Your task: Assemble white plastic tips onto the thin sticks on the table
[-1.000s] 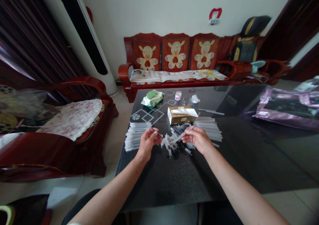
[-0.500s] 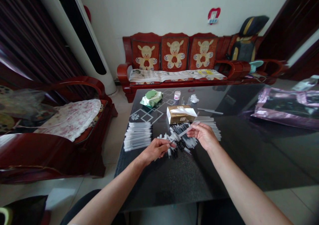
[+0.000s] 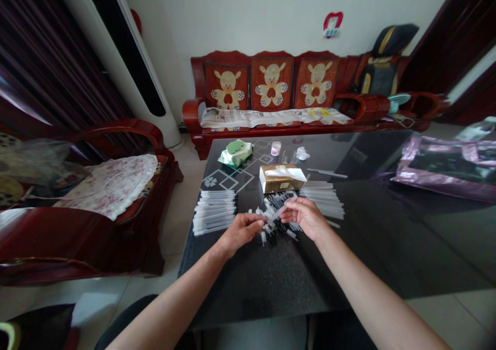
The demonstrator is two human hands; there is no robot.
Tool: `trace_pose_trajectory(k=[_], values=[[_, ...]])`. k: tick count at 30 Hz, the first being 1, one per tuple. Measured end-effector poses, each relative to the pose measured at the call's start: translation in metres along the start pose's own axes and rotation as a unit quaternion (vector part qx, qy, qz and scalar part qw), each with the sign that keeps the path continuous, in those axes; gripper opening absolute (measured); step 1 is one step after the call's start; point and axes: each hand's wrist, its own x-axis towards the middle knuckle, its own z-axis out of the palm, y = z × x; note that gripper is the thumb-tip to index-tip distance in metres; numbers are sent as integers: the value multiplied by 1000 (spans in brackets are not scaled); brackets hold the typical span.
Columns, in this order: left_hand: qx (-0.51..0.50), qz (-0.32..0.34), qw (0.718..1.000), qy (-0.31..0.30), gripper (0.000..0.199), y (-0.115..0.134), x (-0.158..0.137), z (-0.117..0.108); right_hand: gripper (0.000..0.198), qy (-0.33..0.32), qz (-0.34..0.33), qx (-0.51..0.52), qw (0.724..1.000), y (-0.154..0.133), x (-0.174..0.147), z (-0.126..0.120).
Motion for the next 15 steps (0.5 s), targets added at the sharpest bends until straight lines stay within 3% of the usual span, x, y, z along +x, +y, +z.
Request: trace_pose_trajectory(k=[5, 7, 11, 15], values=[[-75, 5, 987, 141, 55, -2, 1, 9, 10, -39, 40, 8, 998, 15, -4, 17], [-106, 8, 981, 164, 56, -4, 1, 12, 12, -61, 65, 2, 996, 19, -6, 24], [-136, 2, 979, 151, 50, -5, 0, 14, 16, -96, 110, -22, 989, 21, -9, 28], [-103, -65, 989, 81, 44, -3, -1, 13, 18, -91, 125, -42, 987, 22, -8, 25]])
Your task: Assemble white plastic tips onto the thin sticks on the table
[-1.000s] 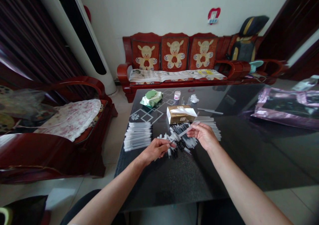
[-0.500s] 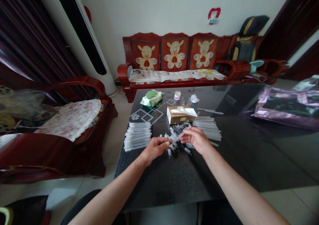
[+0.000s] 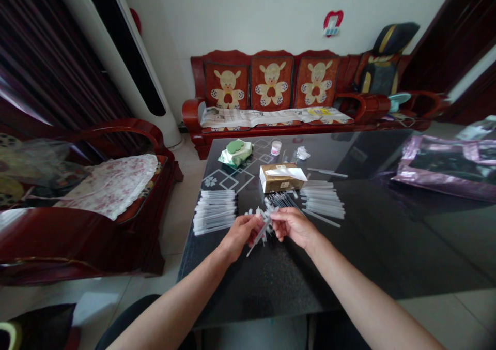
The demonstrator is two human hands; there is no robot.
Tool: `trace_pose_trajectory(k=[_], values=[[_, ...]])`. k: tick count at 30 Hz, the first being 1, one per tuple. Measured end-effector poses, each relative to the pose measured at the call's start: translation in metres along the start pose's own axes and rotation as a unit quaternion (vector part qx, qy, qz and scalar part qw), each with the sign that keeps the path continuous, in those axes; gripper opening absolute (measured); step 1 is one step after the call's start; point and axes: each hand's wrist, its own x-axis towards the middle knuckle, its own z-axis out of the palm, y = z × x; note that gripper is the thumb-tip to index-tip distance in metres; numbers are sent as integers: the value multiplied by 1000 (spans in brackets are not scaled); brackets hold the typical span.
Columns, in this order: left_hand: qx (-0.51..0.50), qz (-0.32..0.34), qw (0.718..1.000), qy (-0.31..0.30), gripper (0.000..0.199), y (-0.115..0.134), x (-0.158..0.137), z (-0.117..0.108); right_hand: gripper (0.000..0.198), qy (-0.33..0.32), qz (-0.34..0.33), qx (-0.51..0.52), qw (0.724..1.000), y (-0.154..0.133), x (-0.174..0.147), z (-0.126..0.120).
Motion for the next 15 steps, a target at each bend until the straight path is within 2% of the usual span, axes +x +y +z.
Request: trace_pose_trajectory(k=[4, 6, 8, 11, 13, 15], values=[[-34, -38, 995, -87, 35, -1, -1, -1, 22, 4, -2, -37, 999, -2, -1, -3], [-86, -50, 991, -89, 31, -1, 0, -3, 26, 25, -24, -70, 997, -8, -3, -7], [-154, -61, 984, -56, 25, 0, 3, -6, 28, 76, -66, -115, 988, -15, -4, -17], [-262, -100, 960, 18, 19, 4, 8, -12, 23, 166, -123, -194, 959, -25, -4, -38], [-303, -116, 944, 57, 19, 7, 11, -15, 19, 192, -129, -243, 942, -27, -4, -52], [-318, -111, 939, 73, 17, 9, 12, -16, 14, 190, -116, -309, 925, -24, -3, -61]])
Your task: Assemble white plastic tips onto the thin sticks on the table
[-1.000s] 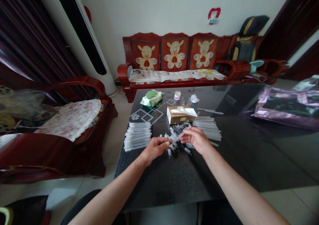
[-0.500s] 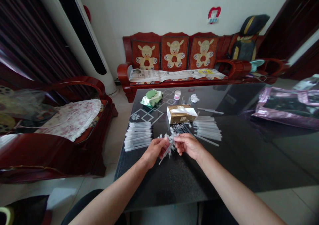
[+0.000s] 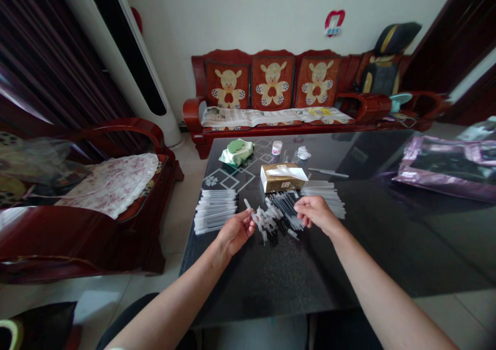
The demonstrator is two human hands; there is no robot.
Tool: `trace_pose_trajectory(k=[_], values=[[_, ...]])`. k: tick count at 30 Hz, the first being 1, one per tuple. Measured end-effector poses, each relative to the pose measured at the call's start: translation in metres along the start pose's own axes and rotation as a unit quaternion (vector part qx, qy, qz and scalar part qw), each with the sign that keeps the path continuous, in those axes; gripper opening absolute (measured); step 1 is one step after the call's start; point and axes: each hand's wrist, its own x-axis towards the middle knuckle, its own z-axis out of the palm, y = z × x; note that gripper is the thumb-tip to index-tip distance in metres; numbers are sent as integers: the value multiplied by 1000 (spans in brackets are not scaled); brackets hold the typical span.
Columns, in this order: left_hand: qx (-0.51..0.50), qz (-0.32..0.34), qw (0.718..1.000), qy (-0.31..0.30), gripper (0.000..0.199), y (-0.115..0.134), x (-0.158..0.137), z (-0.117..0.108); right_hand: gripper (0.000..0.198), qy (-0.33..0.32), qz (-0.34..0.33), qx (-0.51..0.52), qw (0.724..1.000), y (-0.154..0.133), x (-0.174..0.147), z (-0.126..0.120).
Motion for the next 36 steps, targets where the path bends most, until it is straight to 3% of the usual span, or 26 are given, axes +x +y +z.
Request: trace_pose_trajectory(k=[4, 9, 20, 24, 28, 32, 36], values=[[21, 38, 999, -16, 8, 0, -1, -1, 9, -32, -53, -178, 982, 4, -3, 4], [86, 79, 992, -58, 9, -3, -3, -3, 15, -13, -155, -353, 923, -3, -8, 14], [98, 93, 989, -59, 11, -6, -2, -3, 11, -49, -163, -409, 896, 4, -7, 27], [105, 101, 988, -51, 13, -6, -3, -1, 10, -24, -174, -336, 926, 2, -5, 28], [118, 111, 986, -41, 17, -7, -3, -1, 5, -67, -113, -86, 988, -3, -7, 29], [122, 125, 984, -36, 20, -8, -2, -1, 19, -152, -42, 120, 980, -12, -13, 31], [123, 139, 982, -34, 23, -10, -2, -2, 29, -173, -45, 175, 968, -21, -20, 35]])
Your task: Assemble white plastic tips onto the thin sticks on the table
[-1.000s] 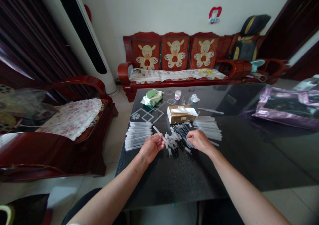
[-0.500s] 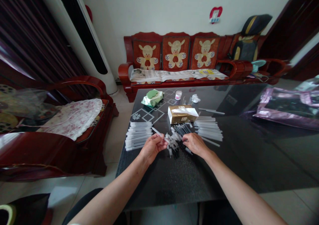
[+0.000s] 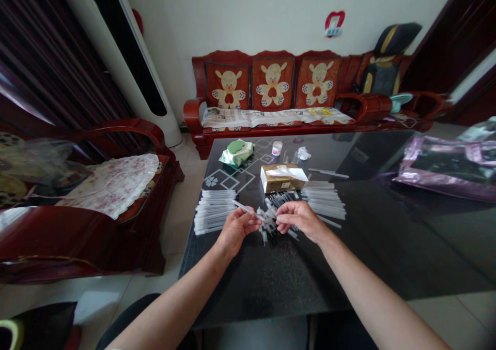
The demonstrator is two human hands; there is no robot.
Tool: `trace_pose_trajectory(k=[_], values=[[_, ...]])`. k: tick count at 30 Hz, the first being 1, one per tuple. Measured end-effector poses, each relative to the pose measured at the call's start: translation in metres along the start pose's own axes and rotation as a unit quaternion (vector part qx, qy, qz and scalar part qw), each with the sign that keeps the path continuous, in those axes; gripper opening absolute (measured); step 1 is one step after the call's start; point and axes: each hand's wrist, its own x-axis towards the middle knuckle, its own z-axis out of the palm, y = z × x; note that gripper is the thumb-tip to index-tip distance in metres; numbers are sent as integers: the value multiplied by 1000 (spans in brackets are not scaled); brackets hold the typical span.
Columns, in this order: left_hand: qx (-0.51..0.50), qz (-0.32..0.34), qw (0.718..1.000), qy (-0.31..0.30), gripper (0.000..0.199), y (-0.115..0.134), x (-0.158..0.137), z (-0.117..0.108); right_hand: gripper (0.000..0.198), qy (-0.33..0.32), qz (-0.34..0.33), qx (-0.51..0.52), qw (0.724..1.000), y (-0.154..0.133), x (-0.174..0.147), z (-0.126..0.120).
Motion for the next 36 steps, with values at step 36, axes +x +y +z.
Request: trace_pose_trajectory(k=[36], values=[[76, 87, 993, -36, 34, -3, -9, 8, 31, -27, 15, 4, 1000, 11, 4, 18]])
